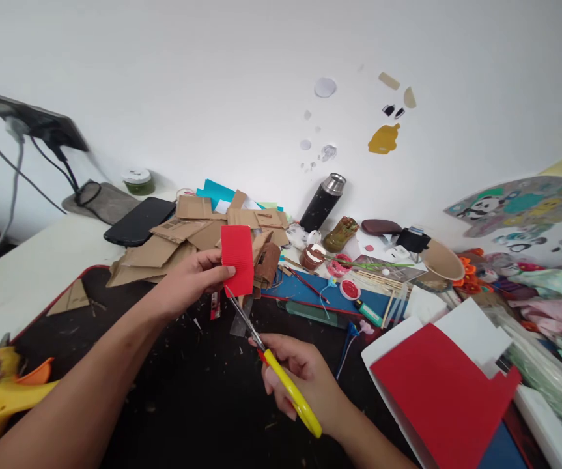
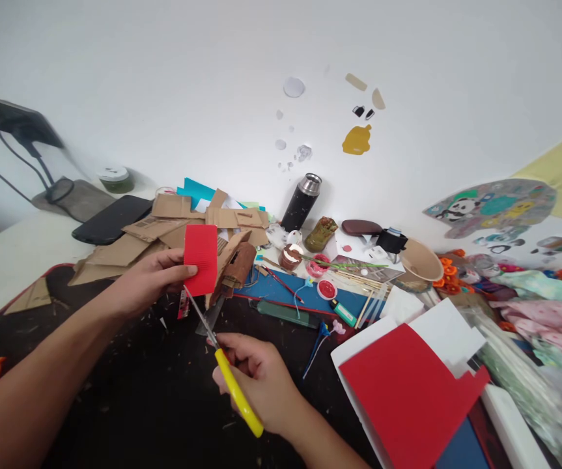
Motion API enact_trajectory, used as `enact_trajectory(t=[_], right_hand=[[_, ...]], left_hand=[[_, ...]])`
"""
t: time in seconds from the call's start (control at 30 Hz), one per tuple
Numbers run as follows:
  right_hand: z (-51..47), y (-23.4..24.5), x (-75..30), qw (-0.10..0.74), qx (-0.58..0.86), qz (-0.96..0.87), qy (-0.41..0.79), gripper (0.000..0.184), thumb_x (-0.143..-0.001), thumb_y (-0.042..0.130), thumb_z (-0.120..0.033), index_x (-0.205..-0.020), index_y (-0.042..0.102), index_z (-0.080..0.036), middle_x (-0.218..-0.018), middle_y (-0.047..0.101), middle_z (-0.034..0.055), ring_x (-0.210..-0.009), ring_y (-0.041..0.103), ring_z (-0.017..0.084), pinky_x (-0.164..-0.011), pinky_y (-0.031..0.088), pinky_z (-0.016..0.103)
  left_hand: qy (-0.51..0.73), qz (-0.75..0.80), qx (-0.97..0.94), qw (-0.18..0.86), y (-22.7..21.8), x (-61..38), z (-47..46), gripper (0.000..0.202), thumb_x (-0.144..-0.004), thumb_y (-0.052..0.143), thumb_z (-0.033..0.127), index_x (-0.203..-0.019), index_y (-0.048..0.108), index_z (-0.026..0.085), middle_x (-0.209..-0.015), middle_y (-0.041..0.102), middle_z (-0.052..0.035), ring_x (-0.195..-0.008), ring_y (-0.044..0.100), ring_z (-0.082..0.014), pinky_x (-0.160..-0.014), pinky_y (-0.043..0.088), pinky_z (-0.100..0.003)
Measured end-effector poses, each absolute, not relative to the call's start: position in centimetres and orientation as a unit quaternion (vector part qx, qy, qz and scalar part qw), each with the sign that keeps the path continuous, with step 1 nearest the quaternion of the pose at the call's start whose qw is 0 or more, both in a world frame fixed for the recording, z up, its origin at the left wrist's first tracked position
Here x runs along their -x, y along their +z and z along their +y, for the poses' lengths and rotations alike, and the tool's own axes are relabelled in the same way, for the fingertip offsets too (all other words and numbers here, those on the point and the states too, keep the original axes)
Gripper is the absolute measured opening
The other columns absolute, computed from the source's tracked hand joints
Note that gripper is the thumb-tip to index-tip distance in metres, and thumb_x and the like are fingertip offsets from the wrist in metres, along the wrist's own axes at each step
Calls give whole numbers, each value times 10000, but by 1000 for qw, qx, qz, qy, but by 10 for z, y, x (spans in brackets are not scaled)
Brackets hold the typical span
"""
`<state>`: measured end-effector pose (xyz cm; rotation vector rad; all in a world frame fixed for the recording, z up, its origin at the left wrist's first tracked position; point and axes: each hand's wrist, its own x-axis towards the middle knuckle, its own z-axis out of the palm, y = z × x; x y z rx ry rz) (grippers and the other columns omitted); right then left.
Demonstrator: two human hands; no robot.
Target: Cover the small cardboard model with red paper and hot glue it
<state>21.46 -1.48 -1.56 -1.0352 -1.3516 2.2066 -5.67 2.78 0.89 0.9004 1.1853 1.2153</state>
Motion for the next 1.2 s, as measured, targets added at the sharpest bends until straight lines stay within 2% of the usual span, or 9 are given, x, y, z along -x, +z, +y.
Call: enact_trajectory(t=[0.33,0.57,0.73,0.93,1.2], right_hand=[[-18,-17,-211,173,373,-465,784,714,-822,996,-630,-1347,817,-180,-712,639,-77,-391,462,22,-388,330,161],[-17,-15,-208,174,377,-458,786,715,-781,1016,-639,-1293,846,-171,-678,637,-87,-355,454,16,-346,313,143],[-17,-15,-208,179,385,-450,786,745,-759,1034,-627,-1323,845,-178,-654,627,-96,-349,455,22,-340,318,142],[-18,-19,-209,180,383,-453,785,765,-764,1034,-639,-1343,844,-176,-671,629,-93,-354,449,17,-353,330,147],[-18,-22,-210,177,385,-457,782,744,-785,1027,-627,-1355,845,-186,-686,616,-91,-376,445,22,-379,356,161]], left_hand=[[512,509,-383,576,3,58,28,384,-635,1021,498,-826,826,228,-783,799,-55,-611,641,-190,-541,506,-280],[496,521,-388,576,6,58,28,449,-655,1018,529,-915,842,207,-787,791,-23,-618,630,-161,-561,505,-257],[494,513,-392,583,6,59,27,427,-662,1016,509,-896,827,207,-801,795,-27,-662,658,-167,-599,523,-255],[470,517,-392,598,4,59,27,477,-689,998,550,-977,827,209,-742,756,-3,-552,577,-148,-492,468,-254],[484,514,-393,589,6,57,28,451,-665,1012,531,-899,810,204,-800,785,-26,-641,636,-161,-572,501,-253]])
